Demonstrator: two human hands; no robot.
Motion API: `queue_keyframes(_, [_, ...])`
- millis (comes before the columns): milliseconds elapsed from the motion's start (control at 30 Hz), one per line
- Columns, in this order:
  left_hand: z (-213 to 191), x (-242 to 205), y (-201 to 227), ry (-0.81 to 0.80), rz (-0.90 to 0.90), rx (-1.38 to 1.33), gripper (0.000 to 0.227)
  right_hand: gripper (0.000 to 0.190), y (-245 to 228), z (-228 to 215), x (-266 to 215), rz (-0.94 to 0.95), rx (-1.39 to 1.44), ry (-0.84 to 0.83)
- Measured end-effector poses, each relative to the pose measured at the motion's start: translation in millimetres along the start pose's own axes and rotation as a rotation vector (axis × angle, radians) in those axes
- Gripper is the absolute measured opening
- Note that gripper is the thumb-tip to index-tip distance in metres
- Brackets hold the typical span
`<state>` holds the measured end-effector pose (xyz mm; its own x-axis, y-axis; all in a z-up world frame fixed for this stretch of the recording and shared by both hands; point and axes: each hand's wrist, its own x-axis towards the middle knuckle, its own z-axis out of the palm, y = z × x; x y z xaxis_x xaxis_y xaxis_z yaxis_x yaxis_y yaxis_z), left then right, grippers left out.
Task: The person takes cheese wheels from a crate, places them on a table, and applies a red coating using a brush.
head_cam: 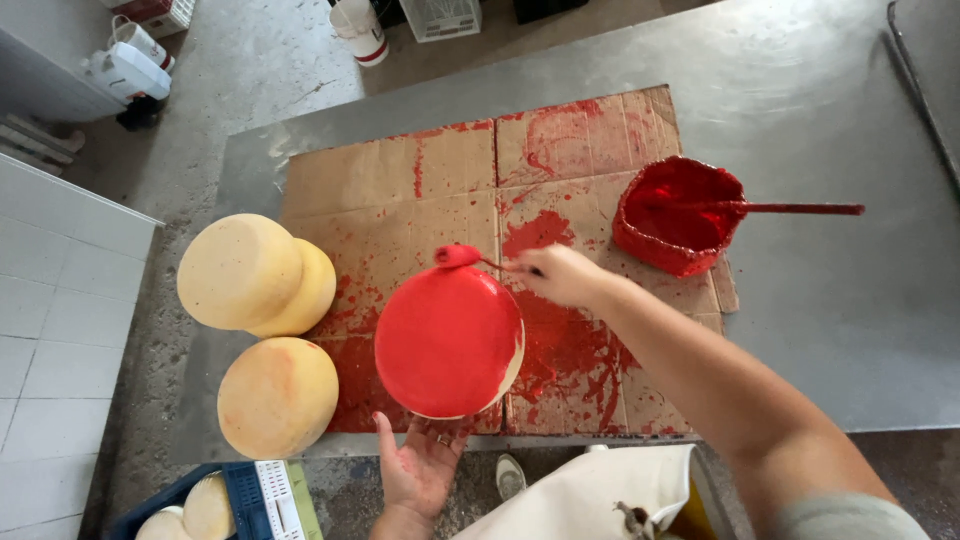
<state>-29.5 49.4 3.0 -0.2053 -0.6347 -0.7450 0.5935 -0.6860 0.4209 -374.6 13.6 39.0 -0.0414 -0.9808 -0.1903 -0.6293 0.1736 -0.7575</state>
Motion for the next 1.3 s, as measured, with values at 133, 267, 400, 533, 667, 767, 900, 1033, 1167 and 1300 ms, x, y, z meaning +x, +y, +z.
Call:
queue_keyframes(133, [31,-22,7,0.097,0.000,0.073,0.079,0.031,10,2,-6,-0.201,-0.193,0.074])
queue_keyframes(267, [-11,9,9,-0.036,-0.055,0.001,0.070,0.036,53,20,-76,-0.418,-0.433,0.277])
queue_keyframes(400, [9,-2,11,0.052,-0.047,0.050,0.075,0.033,50,25,-107,-0.160,-0.184,0.146])
queue_keyframes(533, [-10,11,7,0.002,-0.026,0.046,0.069,0.039,33,43,-76,0.042,0.163,0.157])
queue_keyframes(667, [3,2,8,0.037,-0.029,0.077,0.076,0.033,0,56,-71,0.295,0.545,0.153])
queue_keyframes(767, [35,-23,11,0.104,-0.032,0.147,0.082,0.035,58,98,-99,0.041,0.419,0.264])
queue_keyframes(900, [34,-21,17,0.096,-0.056,0.125,0.078,0.044,65,151,-153,0.265,0.543,0.168])
queue_keyframes(1033, [-8,14,26,0.038,-0.070,0.180,0.077,0.035,63,158,-127,0.236,0.632,0.350])
queue_keyframes(1167, [-26,51,45,-0.040,0.043,0.281,0.081,0.037,8,96,-89,0.348,0.622,0.307])
queue_keyframes(1300, [37,33,77,0.004,0.096,0.405,0.080,0.036,18,123,-118,0.206,0.460,0.389])
